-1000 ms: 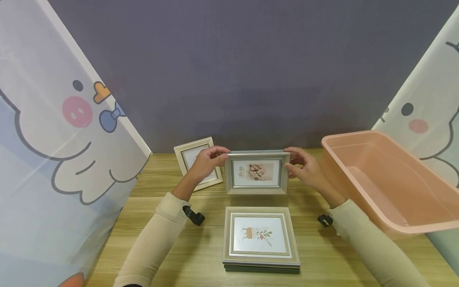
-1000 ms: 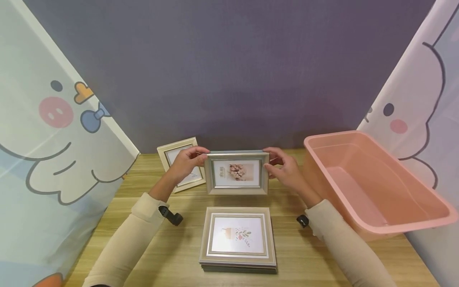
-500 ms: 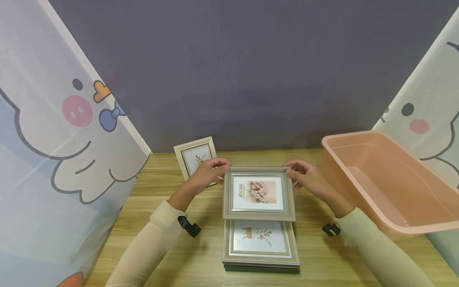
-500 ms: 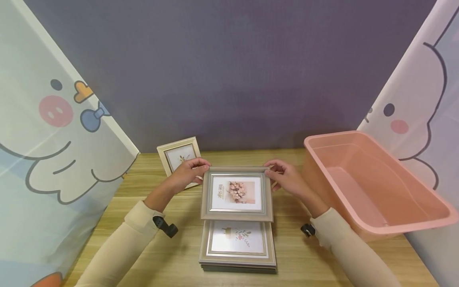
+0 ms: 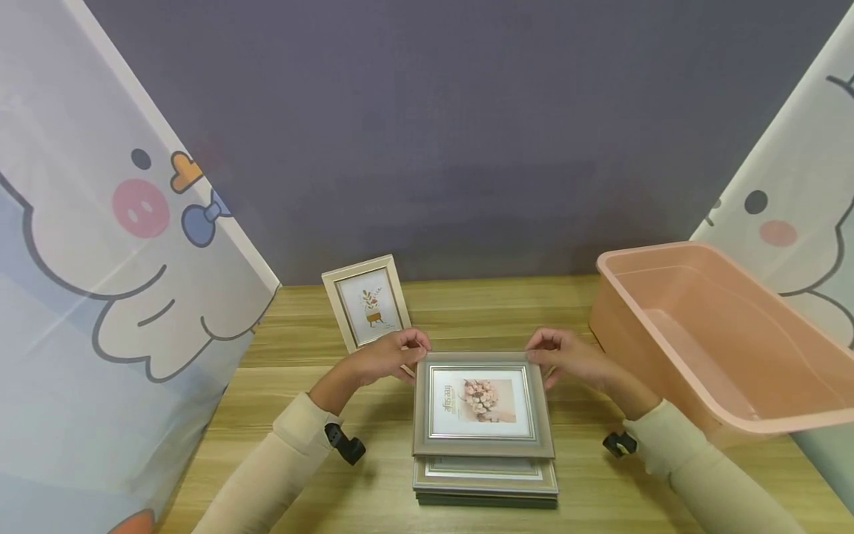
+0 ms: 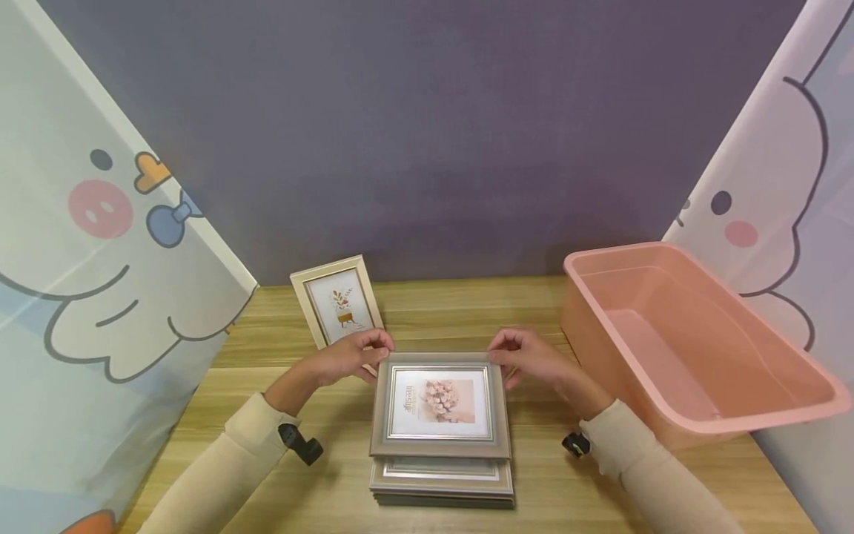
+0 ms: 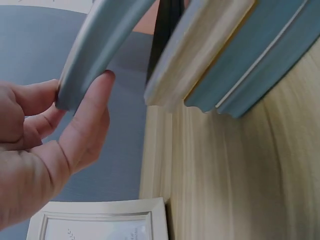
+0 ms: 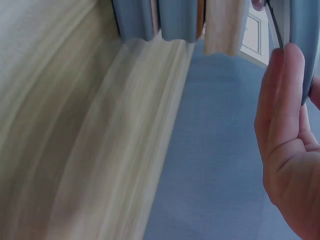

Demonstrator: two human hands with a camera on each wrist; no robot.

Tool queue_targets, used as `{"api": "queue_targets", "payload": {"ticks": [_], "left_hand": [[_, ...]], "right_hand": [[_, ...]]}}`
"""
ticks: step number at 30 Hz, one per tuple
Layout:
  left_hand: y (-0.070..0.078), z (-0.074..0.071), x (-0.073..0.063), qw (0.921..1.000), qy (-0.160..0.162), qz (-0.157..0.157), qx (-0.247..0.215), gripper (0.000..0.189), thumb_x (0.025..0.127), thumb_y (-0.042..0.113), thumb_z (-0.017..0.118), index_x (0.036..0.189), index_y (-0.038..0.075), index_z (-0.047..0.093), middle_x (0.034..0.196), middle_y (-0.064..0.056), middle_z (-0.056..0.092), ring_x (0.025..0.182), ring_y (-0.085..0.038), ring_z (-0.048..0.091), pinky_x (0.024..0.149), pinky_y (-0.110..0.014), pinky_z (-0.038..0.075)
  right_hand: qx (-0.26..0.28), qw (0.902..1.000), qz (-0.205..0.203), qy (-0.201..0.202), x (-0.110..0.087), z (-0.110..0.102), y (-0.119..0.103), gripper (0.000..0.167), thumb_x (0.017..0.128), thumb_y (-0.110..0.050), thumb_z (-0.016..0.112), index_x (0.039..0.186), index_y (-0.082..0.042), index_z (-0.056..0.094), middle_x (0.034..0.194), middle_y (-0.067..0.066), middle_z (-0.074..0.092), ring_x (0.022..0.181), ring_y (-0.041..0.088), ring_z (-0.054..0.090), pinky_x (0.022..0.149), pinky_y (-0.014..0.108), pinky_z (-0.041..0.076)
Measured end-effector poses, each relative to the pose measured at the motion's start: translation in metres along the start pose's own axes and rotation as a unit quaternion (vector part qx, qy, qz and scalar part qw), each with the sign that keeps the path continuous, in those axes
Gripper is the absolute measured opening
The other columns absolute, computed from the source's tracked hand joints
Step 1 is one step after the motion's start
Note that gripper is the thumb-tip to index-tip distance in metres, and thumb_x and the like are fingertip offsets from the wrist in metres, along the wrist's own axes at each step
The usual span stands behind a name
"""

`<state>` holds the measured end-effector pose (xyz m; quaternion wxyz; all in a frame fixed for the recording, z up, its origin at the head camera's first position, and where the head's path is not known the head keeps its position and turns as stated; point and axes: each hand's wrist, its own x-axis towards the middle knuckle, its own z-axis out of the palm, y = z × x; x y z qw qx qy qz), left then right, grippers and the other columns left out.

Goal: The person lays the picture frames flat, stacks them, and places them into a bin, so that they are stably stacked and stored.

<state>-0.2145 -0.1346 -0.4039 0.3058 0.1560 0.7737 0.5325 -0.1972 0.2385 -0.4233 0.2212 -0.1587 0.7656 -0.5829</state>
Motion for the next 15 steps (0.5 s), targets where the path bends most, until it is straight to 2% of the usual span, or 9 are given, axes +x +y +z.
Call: {"api": "queue_targets", "payload": {"ticks": [3, 8, 15], "left_hand": [[-0.002, 0.002, -0.002, 0.9999, -0.013, -0.001, 0.002, 0.016, 0.109, 0.011, 0.046, 0.119, 0.001, 0.053, 0.107, -0.008, 0.047, 0.089, -0.019, 0.052, 0.080, -0.038, 0.062], [-0.006, 0.005, -0.004, 0.9993, -0.036, -0.006, -0.004, 0.017, 0.109, 0.011, 0.045, 0.120, 0.000, 0.050, 0.104, -0.006, 0.045, 0.088, -0.019, 0.051, 0.082, -0.041, 0.062], [-0.012, 0.006, -0.004, 0.9990, -0.043, -0.010, 0.011, 0.018, 0.109, 0.014, 0.048, 0.119, 0.000, 0.053, 0.105, -0.009, 0.048, 0.089, -0.020, 0.055, 0.081, -0.043, 0.063]], "right_hand": [[-0.001, 0.9998, -0.002, -0.022, 0.001, 0.001, 0.004, 0.031, 0.101, -0.016, 0.064, 0.112, 0.011, 0.057, 0.090, 0.004, 0.059, 0.068, 0.014, 0.063, 0.063, 0.040, 0.063], [-0.011, 0.9993, 0.007, -0.035, 0.000, 0.003, 0.006, 0.028, 0.100, -0.015, 0.065, 0.107, 0.011, 0.057, 0.086, 0.003, 0.059, 0.067, 0.014, 0.063, 0.063, 0.041, 0.063], [-0.044, 0.9974, 0.007, -0.056, 0.001, 0.006, 0.010, 0.023, 0.099, -0.013, 0.065, 0.104, 0.009, 0.060, 0.081, 0.001, 0.061, 0.066, 0.014, 0.064, 0.062, 0.040, 0.063]]}}
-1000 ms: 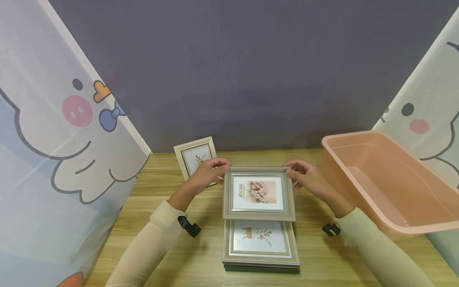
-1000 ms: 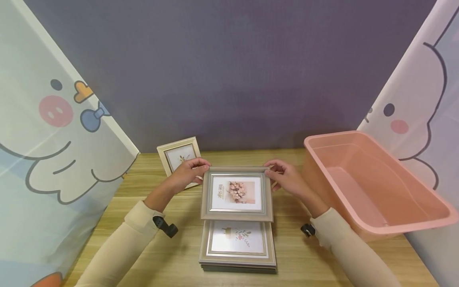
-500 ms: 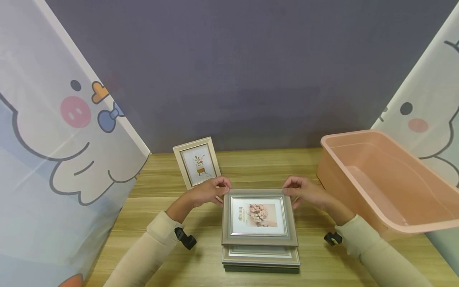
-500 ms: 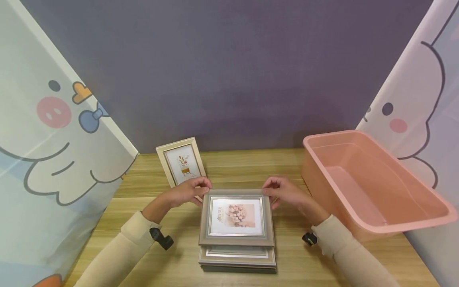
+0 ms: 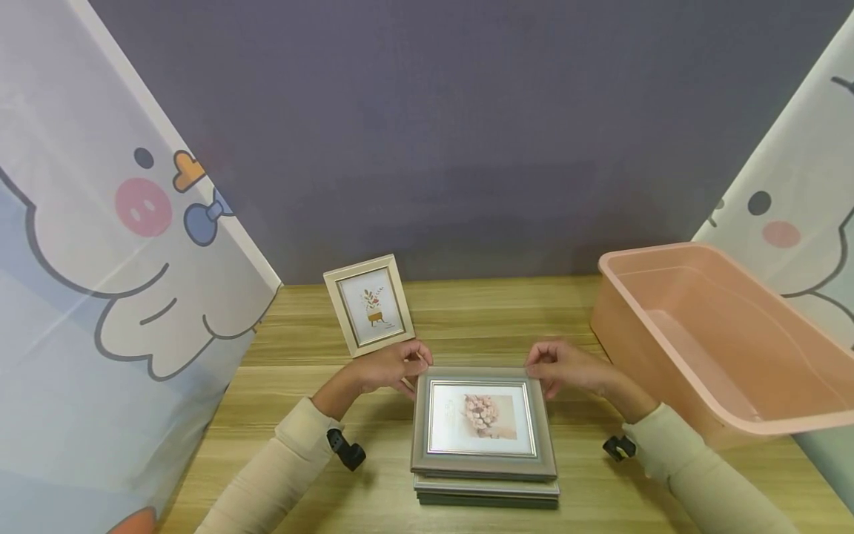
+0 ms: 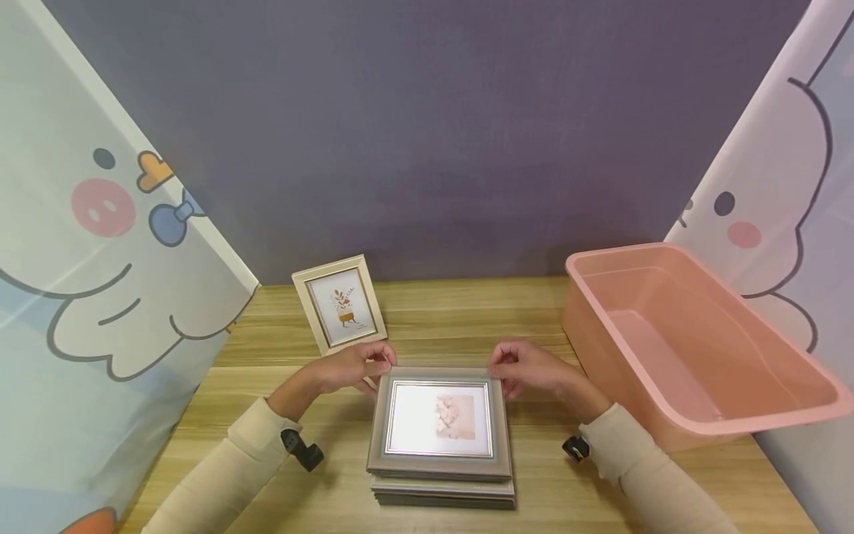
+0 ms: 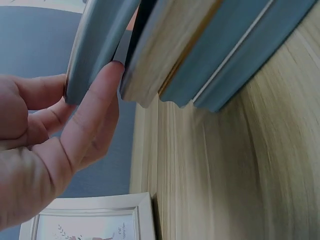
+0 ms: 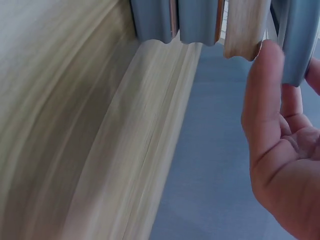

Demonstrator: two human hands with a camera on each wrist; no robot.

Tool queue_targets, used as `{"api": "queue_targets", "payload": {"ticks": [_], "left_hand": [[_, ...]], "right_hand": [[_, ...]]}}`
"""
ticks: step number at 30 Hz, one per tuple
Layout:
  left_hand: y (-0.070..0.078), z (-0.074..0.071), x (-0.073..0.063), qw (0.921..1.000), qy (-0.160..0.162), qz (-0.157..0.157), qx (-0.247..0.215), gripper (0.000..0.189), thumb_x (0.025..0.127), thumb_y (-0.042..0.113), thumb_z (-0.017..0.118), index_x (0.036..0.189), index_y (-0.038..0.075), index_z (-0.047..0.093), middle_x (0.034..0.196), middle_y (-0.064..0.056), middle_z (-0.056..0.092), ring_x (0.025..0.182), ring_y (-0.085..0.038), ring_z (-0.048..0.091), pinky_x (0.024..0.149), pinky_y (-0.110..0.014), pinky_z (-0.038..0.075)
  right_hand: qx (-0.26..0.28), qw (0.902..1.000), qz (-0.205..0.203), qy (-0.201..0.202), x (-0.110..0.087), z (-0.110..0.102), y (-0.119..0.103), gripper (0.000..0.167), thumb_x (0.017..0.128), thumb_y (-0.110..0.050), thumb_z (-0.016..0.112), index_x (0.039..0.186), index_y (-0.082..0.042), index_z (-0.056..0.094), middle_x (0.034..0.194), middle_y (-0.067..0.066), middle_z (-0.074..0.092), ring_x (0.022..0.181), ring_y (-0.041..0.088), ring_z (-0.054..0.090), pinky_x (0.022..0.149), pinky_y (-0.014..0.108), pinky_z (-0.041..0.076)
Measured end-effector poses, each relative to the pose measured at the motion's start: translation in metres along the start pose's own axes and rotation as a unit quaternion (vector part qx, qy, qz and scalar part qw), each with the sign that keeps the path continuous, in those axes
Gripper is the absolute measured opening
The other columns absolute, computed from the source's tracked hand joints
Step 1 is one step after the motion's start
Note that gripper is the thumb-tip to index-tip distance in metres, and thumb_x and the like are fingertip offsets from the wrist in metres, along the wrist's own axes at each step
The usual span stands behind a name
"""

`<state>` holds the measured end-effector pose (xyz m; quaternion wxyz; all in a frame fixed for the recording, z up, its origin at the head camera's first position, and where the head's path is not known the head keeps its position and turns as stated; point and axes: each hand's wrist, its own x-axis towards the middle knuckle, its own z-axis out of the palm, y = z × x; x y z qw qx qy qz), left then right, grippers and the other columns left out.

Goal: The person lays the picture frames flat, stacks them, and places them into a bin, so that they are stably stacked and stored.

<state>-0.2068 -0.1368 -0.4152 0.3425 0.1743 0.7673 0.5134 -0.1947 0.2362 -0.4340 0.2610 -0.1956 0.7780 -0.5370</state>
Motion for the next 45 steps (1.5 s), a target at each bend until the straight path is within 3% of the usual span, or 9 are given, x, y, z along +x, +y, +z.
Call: {"api": "queue_targets", "payload": {"ticks": [4, 10, 27, 38, 45], "left_hand": [[-0.003, -0.001, 0.001, 0.9994, 0.001, -0.009, 0.034, 0.016, 0.107, 0.016, 0.052, 0.118, 0.005, 0.057, 0.101, -0.010, 0.054, 0.083, -0.021, 0.061, 0.075, -0.040, 0.064], [-0.007, -0.002, 0.001, 0.9971, -0.005, -0.008, 0.076, 0.016, 0.105, 0.020, 0.058, 0.116, 0.009, 0.062, 0.097, -0.007, 0.060, 0.078, -0.020, 0.067, 0.075, -0.048, 0.062], [-0.013, -0.003, 0.001, 0.9975, -0.012, 0.031, 0.062, 0.018, 0.098, 0.016, 0.068, 0.110, 0.003, 0.067, 0.093, -0.001, 0.064, 0.076, -0.014, 0.065, 0.081, -0.055, 0.060], [-0.012, -0.002, 0.000, 0.9981, -0.013, 0.027, 0.053, 0.018, 0.098, 0.015, 0.068, 0.109, 0.001, 0.067, 0.089, 0.002, 0.064, 0.076, -0.013, 0.065, 0.077, -0.042, 0.061], [-0.012, -0.003, -0.001, 0.9973, -0.014, 0.035, 0.063, 0.019, 0.098, 0.018, 0.067, 0.110, 0.002, 0.067, 0.089, 0.003, 0.065, 0.077, -0.013, 0.065, 0.080, -0.044, 0.061]], "right_hand": [[-0.009, 0.9999, 0.003, -0.010, 0.000, 0.001, 0.003, 0.021, 0.099, -0.014, 0.065, 0.103, 0.006, 0.061, 0.081, -0.001, 0.063, 0.068, 0.016, 0.065, 0.063, 0.039, 0.062], [-0.028, 0.9993, -0.003, -0.025, 0.001, 0.000, 0.006, 0.021, 0.099, -0.014, 0.066, 0.100, 0.007, 0.064, 0.084, 0.003, 0.062, 0.068, 0.023, 0.066, 0.064, 0.052, 0.061], [-0.055, 0.9969, -0.020, -0.053, 0.004, -0.001, 0.009, 0.018, 0.100, -0.013, 0.065, 0.098, 0.005, 0.065, 0.088, 0.003, 0.061, 0.069, 0.020, 0.065, 0.065, 0.051, 0.061], [-0.060, 0.9965, -0.017, -0.057, 0.005, -0.002, 0.009, 0.018, 0.099, -0.013, 0.065, 0.099, 0.004, 0.064, 0.088, 0.003, 0.060, 0.069, 0.018, 0.063, 0.065, 0.052, 0.061], [-0.100, 0.9934, -0.001, -0.055, 0.007, -0.004, 0.001, 0.016, 0.098, -0.018, 0.067, 0.099, -0.002, 0.067, 0.087, 0.002, 0.063, 0.069, 0.018, 0.062, 0.064, 0.041, 0.060]]}}
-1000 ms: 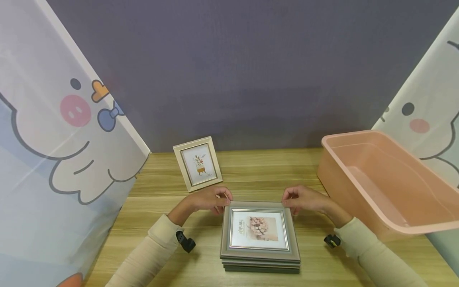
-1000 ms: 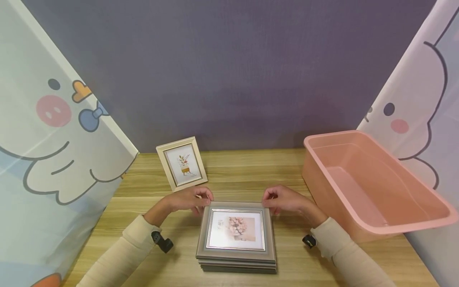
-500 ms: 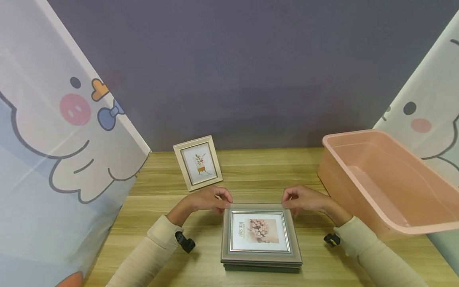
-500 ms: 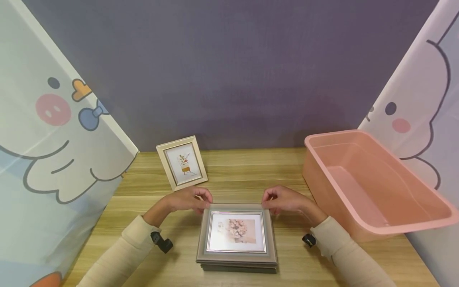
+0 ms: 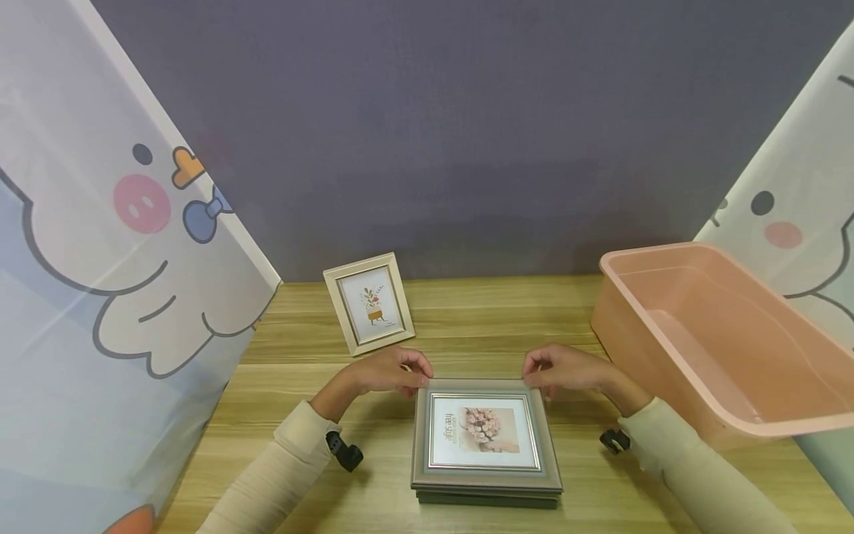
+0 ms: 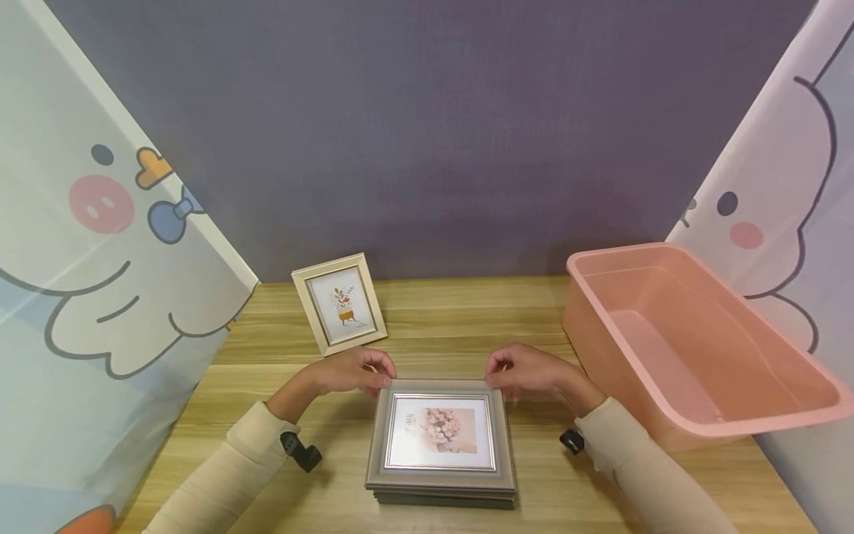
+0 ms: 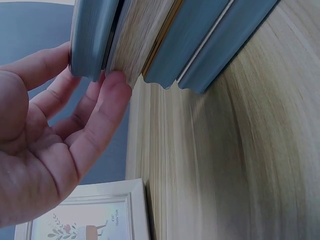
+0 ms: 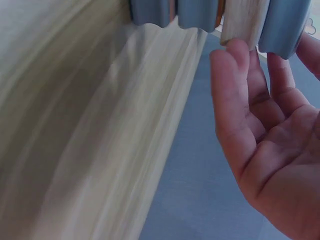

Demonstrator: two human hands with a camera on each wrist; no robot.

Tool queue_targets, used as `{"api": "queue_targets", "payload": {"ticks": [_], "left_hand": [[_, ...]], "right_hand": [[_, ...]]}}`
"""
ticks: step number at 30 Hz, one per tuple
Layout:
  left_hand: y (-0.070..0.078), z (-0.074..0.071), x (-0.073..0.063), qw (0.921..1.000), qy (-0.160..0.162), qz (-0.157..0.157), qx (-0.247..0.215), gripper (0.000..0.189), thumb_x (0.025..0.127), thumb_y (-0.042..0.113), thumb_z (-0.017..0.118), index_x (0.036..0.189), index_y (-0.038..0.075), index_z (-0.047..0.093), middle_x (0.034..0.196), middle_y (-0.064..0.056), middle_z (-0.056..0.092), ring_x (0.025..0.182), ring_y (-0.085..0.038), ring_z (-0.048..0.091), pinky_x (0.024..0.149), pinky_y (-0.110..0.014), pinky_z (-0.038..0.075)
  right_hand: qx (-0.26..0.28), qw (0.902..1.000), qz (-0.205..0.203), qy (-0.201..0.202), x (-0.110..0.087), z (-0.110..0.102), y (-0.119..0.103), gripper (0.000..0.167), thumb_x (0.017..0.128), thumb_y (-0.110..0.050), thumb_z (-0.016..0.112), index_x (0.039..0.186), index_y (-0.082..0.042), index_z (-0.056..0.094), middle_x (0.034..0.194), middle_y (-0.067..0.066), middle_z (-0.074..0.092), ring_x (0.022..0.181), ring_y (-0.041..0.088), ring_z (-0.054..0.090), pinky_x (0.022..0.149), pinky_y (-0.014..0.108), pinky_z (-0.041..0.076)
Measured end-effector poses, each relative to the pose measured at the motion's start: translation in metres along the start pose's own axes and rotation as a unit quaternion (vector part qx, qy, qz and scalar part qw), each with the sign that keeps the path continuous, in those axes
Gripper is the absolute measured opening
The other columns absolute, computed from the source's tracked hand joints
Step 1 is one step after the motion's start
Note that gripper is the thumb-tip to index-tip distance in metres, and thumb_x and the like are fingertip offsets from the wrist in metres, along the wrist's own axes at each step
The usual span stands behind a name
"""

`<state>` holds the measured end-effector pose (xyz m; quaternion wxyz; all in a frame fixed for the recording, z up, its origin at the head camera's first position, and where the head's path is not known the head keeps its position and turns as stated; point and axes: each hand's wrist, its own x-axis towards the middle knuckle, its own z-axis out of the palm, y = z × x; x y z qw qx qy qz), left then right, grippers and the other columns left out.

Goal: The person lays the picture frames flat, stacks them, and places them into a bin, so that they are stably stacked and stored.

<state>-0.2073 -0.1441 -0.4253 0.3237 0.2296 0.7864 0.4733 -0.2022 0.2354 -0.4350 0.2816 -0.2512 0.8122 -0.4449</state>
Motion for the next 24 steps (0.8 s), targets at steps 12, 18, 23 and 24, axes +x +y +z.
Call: {"api": "queue_targets", "payload": {"ticks": [12, 18, 23, 24], "left_hand": [[-0.008, -0.016, -0.011, 0.9985, 0.054, -0.005, 0.004, 0.024, 0.102, 0.019, 0.061, 0.116, 0.000, 0.066, 0.104, -0.015, 0.067, 0.095, -0.027, 0.069, 0.087, -0.046, 0.061], [-0.015, -0.036, -0.028, 0.9900, 0.140, -0.010, -0.016, 0.023, 0.102, 0.015, 0.060, 0.117, -0.002, 0.064, 0.109, -0.012, 0.066, 0.099, -0.025, 0.068, 0.090, -0.042, 0.061], [-0.024, -0.059, -0.046, 0.9705, 0.238, -0.022, -0.030, 0.028, 0.103, 0.013, 0.059, 0.123, -0.005, 0.061, 0.112, -0.014, 0.066, 0.101, -0.021, 0.067, 0.089, -0.036, 0.060], [-0.026, -0.064, -0.049, 0.9659, 0.256, -0.022, -0.036, 0.031, 0.103, 0.013, 0.059, 0.126, -0.007, 0.059, 0.114, -0.015, 0.065, 0.101, -0.018, 0.066, 0.090, -0.035, 0.060]], "right_hand": [[0.017, 0.9978, -0.030, 0.056, 0.036, -0.009, -0.020, 0.023, 0.103, -0.014, 0.060, 0.119, 0.002, 0.063, 0.098, 0.012, 0.064, 0.073, 0.017, 0.060, 0.059, 0.035, 0.055], [0.013, 0.9946, -0.047, 0.092, 0.058, -0.020, -0.042, 0.029, 0.103, -0.016, 0.060, 0.127, 0.000, 0.061, 0.108, 0.017, 0.065, 0.086, 0.024, 0.064, 0.068, 0.038, 0.059], [0.003, 0.9920, -0.039, 0.120, 0.076, -0.028, -0.064, 0.032, 0.104, -0.023, 0.060, 0.132, -0.007, 0.060, 0.116, 0.016, 0.064, 0.100, 0.030, 0.066, 0.080, 0.042, 0.062], [-0.002, 0.9915, -0.040, 0.124, 0.081, -0.030, -0.067, 0.033, 0.104, -0.024, 0.060, 0.133, -0.008, 0.060, 0.116, 0.015, 0.064, 0.101, 0.030, 0.066, 0.081, 0.042, 0.062]]}}
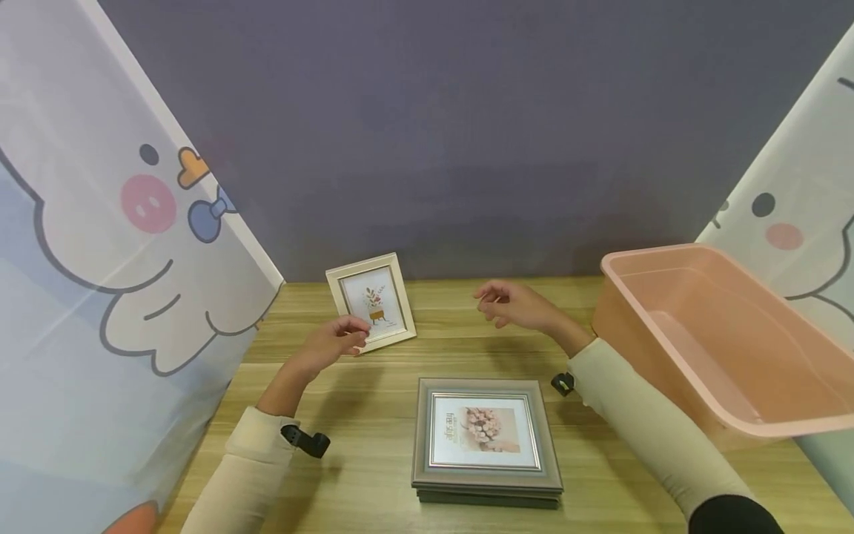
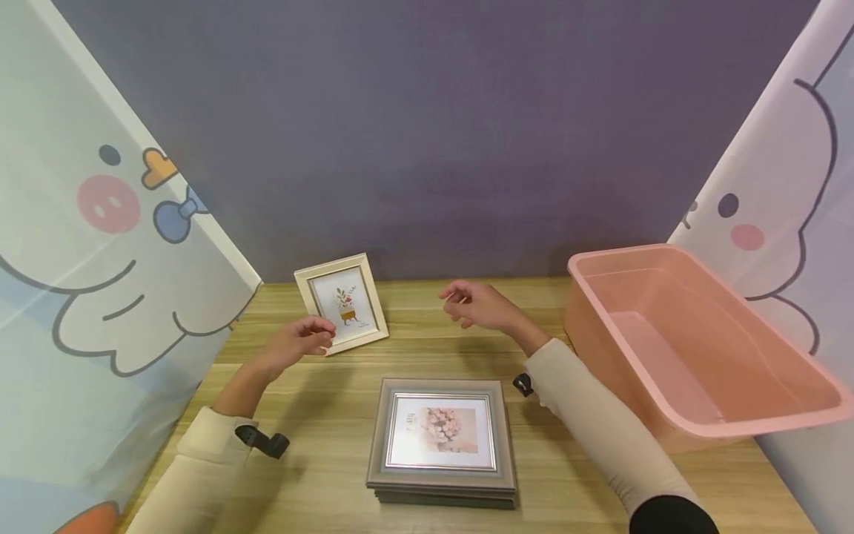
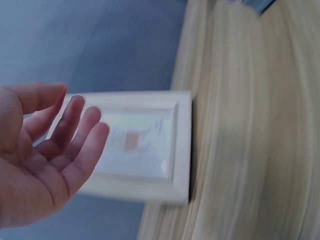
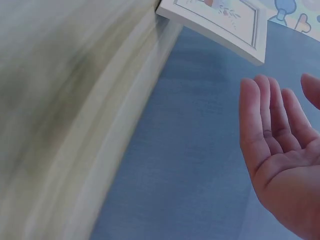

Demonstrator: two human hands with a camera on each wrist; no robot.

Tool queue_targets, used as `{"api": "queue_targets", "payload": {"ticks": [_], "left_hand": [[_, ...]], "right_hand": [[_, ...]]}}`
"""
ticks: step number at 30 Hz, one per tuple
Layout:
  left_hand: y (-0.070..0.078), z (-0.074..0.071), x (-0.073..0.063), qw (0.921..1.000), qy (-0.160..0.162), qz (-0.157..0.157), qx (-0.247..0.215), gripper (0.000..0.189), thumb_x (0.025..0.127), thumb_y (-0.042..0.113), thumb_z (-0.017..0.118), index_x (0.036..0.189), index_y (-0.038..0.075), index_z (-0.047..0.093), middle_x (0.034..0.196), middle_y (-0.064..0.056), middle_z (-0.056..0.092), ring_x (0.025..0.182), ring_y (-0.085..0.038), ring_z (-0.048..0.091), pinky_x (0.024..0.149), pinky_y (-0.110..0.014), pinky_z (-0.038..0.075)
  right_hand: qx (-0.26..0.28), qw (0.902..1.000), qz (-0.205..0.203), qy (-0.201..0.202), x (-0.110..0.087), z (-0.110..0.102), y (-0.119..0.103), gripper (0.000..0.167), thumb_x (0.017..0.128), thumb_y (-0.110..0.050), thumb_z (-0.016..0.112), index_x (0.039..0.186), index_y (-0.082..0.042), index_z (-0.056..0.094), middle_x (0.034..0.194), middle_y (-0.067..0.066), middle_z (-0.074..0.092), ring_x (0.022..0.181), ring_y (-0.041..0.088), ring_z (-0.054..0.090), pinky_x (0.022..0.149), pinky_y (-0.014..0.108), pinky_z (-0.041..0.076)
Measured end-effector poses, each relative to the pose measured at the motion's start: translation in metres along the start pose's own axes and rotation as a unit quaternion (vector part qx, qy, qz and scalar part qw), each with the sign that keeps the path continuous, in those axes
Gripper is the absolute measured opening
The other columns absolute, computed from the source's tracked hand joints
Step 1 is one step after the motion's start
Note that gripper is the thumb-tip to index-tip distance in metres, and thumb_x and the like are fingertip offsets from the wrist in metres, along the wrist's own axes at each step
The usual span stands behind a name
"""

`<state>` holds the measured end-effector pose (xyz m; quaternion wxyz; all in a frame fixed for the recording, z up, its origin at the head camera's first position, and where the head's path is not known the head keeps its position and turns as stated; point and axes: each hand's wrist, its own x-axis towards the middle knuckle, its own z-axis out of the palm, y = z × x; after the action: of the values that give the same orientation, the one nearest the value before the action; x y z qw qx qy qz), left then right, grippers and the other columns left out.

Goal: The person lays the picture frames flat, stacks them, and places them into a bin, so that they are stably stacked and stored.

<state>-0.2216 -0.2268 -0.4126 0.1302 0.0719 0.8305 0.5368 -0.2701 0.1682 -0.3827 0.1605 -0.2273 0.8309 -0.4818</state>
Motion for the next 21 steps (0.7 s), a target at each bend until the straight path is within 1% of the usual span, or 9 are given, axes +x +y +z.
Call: {"api": "queue_targets", "payload": {"ticks": [2, 7, 9, 11, 12, 14, 16, 19, 21], "left_hand": [[-0.004, -0.012, -0.001, 0.9992, 0.037, -0.004, -0.014, 0.034, 0.104, 0.014, 0.058, 0.129, -0.009, 0.056, 0.117, -0.014, 0.064, 0.099, -0.011, 0.065, 0.091, -0.032, 0.059], [-0.008, -0.037, -0.002, 0.9915, 0.114, 0.013, -0.061, 0.037, 0.104, 0.012, 0.058, 0.133, -0.010, 0.052, 0.111, 0.001, 0.061, 0.096, -0.002, 0.063, 0.089, -0.020, 0.057], [-0.009, -0.043, -0.001, 0.9871, 0.138, 0.024, -0.077, 0.036, 0.103, 0.010, 0.059, 0.134, -0.008, 0.051, 0.108, 0.007, 0.058, 0.097, 0.001, 0.062, 0.087, -0.015, 0.056], [-0.011, -0.048, 0.001, 0.9838, 0.154, 0.027, -0.088, 0.037, 0.103, 0.008, 0.059, 0.136, -0.004, 0.050, 0.110, 0.008, 0.056, 0.098, 0.002, 0.062, 0.087, -0.014, 0.056], [-0.012, -0.050, 0.002, 0.9826, 0.159, 0.024, -0.092, 0.039, 0.103, 0.008, 0.059, 0.138, -0.002, 0.049, 0.113, 0.007, 0.056, 0.099, 0.001, 0.061, 0.087, -0.015, 0.056], [-0.015, -0.051, 0.005, 0.9821, 0.163, 0.014, -0.093, 0.044, 0.103, 0.008, 0.058, 0.144, 0.001, 0.046, 0.123, 0.001, 0.055, 0.104, -0.003, 0.060, 0.091, -0.019, 0.057], [-0.021, -0.050, 0.009, 0.9821, 0.162, -0.001, -0.096, 0.050, 0.103, 0.008, 0.057, 0.150, 0.003, 0.040, 0.134, -0.008, 0.051, 0.114, -0.015, 0.060, 0.092, -0.023, 0.058], [-0.031, -0.048, 0.014, 0.9815, 0.163, -0.015, -0.099, 0.058, 0.104, 0.007, 0.056, 0.156, 0.004, 0.031, 0.150, -0.021, 0.040, 0.119, -0.023, 0.055, 0.098, -0.036, 0.058], [-0.039, -0.044, 0.017, 0.9805, 0.166, -0.019, -0.103, 0.062, 0.103, 0.007, 0.056, 0.158, 0.005, 0.026, 0.154, -0.024, 0.036, 0.119, -0.026, 0.054, 0.097, -0.040, 0.058]], "right_hand": [[-0.011, 0.9999, -0.008, 0.007, 0.011, -0.002, -0.006, 0.034, 0.104, -0.024, 0.060, 0.134, -0.008, 0.059, 0.117, 0.016, 0.065, 0.101, 0.030, 0.067, 0.082, 0.043, 0.062], [-0.042, 0.9985, -0.025, 0.026, 0.038, -0.005, -0.022, 0.033, 0.104, -0.023, 0.059, 0.135, -0.010, 0.059, 0.120, 0.016, 0.066, 0.103, 0.032, 0.067, 0.082, 0.044, 0.062], [-0.049, 0.9980, -0.026, 0.030, 0.048, -0.005, -0.028, 0.034, 0.104, -0.024, 0.059, 0.136, -0.012, 0.059, 0.121, 0.014, 0.066, 0.106, 0.033, 0.067, 0.083, 0.044, 0.062], [-0.056, 0.9975, -0.028, 0.032, 0.057, -0.003, -0.033, 0.035, 0.104, -0.026, 0.059, 0.137, -0.014, 0.058, 0.122, 0.012, 0.065, 0.108, 0.032, 0.066, 0.084, 0.044, 0.061], [-0.058, 0.9973, -0.029, 0.034, 0.062, -0.002, -0.034, 0.036, 0.104, -0.026, 0.059, 0.138, -0.015, 0.057, 0.123, 0.011, 0.065, 0.110, 0.031, 0.066, 0.085, 0.043, 0.061], [-0.057, 0.9970, -0.031, 0.042, 0.071, 0.001, -0.036, 0.038, 0.104, -0.028, 0.059, 0.140, -0.017, 0.056, 0.126, 0.011, 0.064, 0.112, 0.028, 0.065, 0.087, 0.044, 0.061], [-0.042, 0.9974, -0.030, 0.050, 0.081, 0.006, -0.038, 0.041, 0.103, -0.027, 0.061, 0.143, -0.018, 0.054, 0.130, 0.013, 0.063, 0.115, 0.027, 0.064, 0.089, 0.045, 0.061], [-0.007, 0.9977, -0.030, 0.061, 0.097, 0.017, -0.038, 0.046, 0.102, -0.025, 0.062, 0.147, -0.018, 0.051, 0.136, 0.018, 0.059, 0.119, 0.031, 0.063, 0.093, 0.051, 0.058], [0.003, 0.9974, -0.031, 0.065, 0.106, 0.026, -0.038, 0.050, 0.102, -0.024, 0.063, 0.149, -0.017, 0.048, 0.140, 0.019, 0.057, 0.123, 0.032, 0.061, 0.096, 0.052, 0.057]]}}
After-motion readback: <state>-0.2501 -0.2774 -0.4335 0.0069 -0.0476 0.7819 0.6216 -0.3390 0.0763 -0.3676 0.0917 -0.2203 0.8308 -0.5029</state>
